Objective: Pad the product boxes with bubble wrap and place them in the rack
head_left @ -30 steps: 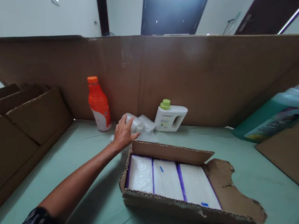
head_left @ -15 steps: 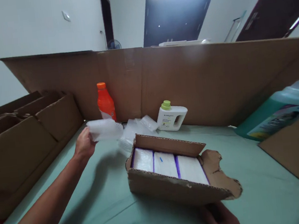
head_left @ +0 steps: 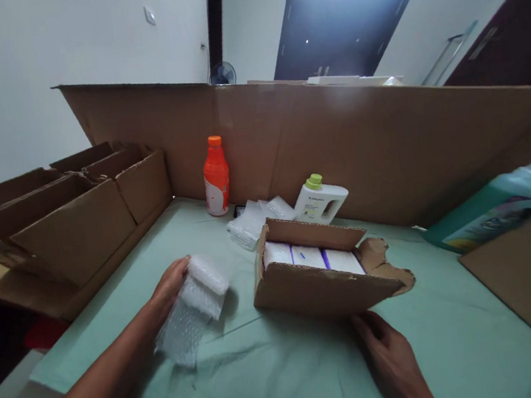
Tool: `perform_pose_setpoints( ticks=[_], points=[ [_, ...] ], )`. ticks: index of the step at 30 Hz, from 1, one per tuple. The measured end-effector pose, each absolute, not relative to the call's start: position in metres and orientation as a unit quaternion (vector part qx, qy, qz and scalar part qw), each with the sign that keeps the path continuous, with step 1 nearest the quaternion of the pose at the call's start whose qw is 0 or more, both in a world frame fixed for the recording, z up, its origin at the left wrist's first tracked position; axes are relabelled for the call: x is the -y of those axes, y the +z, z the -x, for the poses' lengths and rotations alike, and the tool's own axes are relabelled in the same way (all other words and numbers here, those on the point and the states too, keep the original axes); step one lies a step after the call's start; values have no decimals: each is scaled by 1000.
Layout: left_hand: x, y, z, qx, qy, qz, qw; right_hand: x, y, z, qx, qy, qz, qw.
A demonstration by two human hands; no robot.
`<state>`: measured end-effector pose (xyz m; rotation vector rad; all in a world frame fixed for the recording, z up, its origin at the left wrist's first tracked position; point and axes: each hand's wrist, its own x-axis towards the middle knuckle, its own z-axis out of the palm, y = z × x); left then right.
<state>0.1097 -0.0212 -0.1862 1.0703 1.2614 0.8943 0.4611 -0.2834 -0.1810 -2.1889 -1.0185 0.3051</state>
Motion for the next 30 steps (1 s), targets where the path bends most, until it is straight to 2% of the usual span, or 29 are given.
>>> perform_pose_setpoints(
  ticks=[3, 5, 9, 13, 15, 18, 21, 23, 27, 30],
  points=[
    [5, -180, -117, -540, 329, -462, 621, 299, -179, -451, 418, 126, 870, 228],
    [8, -180, -116, -531, 304, -477, 631, 310, -179, -431, 465, 154, 852, 186],
    [30, -184, -106, -500, 271, -513, 643, 299, -180, -366, 606, 194, 731, 247],
    [59, -188, -94, -467, 232, -529, 669, 248, -171, -309, 707, 167, 620, 296],
    [75, -189, -84, -449, 215, -531, 686, 226, -165, -291, 736, 160, 594, 283],
    [96, -192, -60, -426, 181, -523, 716, 211, -164, -274, 782, 185, 560, 202],
    [110, -194, -38, -425, 135, -521, 727, 211, -175, -265, 786, 204, 567, 137],
    [113, -194, -30, -427, 103, -533, 723, 216, -182, -265, 772, 207, 586, 133],
    [113, -190, -28, -409, 69, -579, 702, 224, -184, -269, 748, 226, 594, 193],
    [114, -189, -33, -398, 60, -596, 695, 217, -182, -268, 707, 155, 645, 245]
  ],
)
